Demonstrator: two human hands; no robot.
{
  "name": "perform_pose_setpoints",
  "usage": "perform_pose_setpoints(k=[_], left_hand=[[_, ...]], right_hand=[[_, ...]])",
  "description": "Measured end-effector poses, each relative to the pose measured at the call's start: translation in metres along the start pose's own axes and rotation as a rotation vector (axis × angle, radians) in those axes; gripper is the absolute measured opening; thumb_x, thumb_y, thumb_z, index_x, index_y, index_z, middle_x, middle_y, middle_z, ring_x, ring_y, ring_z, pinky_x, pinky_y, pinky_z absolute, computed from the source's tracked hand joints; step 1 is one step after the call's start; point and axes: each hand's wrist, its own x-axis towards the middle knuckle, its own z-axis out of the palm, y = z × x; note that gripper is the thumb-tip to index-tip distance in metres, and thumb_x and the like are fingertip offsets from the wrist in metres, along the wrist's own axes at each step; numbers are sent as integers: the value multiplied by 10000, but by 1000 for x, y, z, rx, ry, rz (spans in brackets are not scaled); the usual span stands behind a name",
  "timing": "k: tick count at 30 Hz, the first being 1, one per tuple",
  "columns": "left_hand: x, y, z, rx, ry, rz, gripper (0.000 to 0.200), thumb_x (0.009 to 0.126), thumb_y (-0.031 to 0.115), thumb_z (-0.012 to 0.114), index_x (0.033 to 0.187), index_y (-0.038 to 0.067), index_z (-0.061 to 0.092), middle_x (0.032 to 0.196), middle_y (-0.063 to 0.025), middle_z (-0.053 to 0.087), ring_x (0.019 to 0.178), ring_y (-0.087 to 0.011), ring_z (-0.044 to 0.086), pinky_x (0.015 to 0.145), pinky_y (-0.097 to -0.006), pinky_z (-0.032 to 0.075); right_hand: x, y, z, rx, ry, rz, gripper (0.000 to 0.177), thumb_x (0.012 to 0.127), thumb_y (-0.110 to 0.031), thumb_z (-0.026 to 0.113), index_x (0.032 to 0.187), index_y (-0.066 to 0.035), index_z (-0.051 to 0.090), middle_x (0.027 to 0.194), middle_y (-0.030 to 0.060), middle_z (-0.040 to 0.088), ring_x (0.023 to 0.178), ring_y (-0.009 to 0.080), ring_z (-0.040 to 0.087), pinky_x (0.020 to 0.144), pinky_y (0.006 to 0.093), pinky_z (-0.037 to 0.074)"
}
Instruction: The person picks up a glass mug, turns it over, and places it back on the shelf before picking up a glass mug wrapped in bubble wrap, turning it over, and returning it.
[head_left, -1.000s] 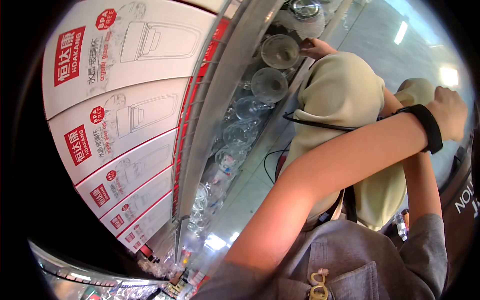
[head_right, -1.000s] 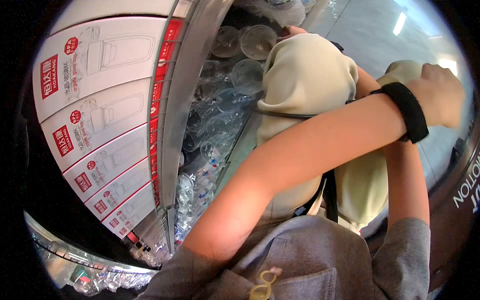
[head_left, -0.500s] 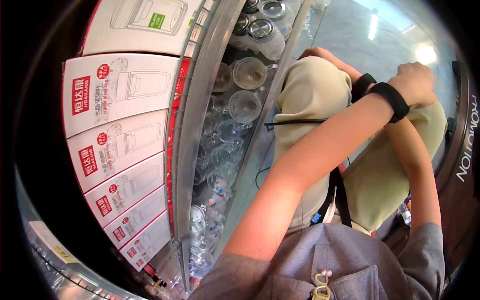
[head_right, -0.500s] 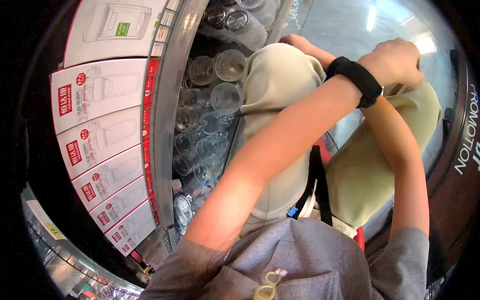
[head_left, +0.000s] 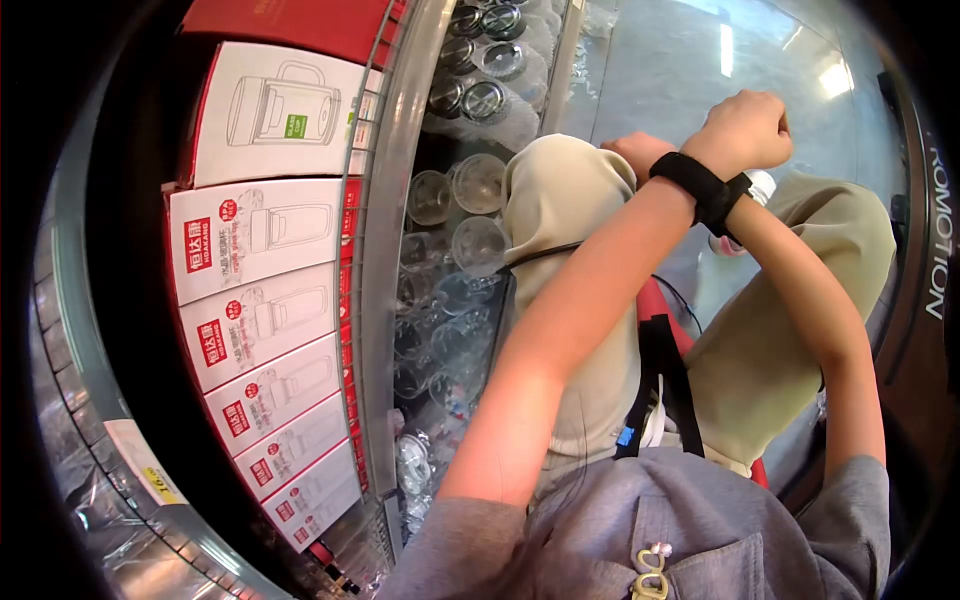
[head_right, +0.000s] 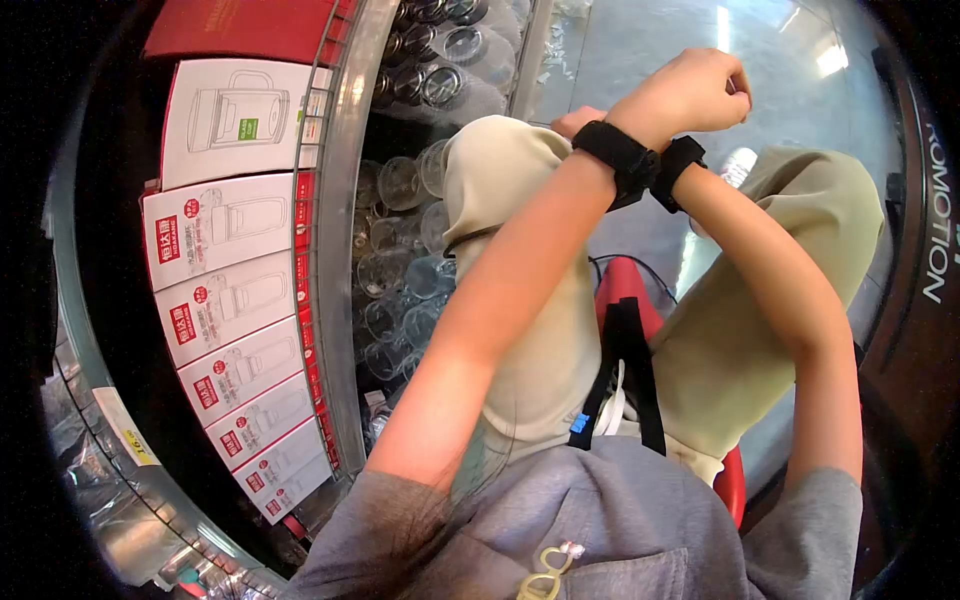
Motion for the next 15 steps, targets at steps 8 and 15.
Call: perform_pose_setpoints(k=[8,15], left_hand=[[-24,29,-15,-208,117,185,203,692,152,550,790,2,644,804,-162,644,747,-301,626,707,-348,500],[-161,101,-83,-684,90,286,183,760,142,603,855,-15,601,782,-84,630,745,-137,618,659,-238,483]], right_hand=[[-23,-52,-48,-63,35,-289,216,724,-159,589,930,-94,583,854,134,624,817,300,598,687,379,479],[-52,-67,-59,-29,88,-292,160,726,-113,601,875,-55,611,785,126,631,791,277,611,671,358,487]])
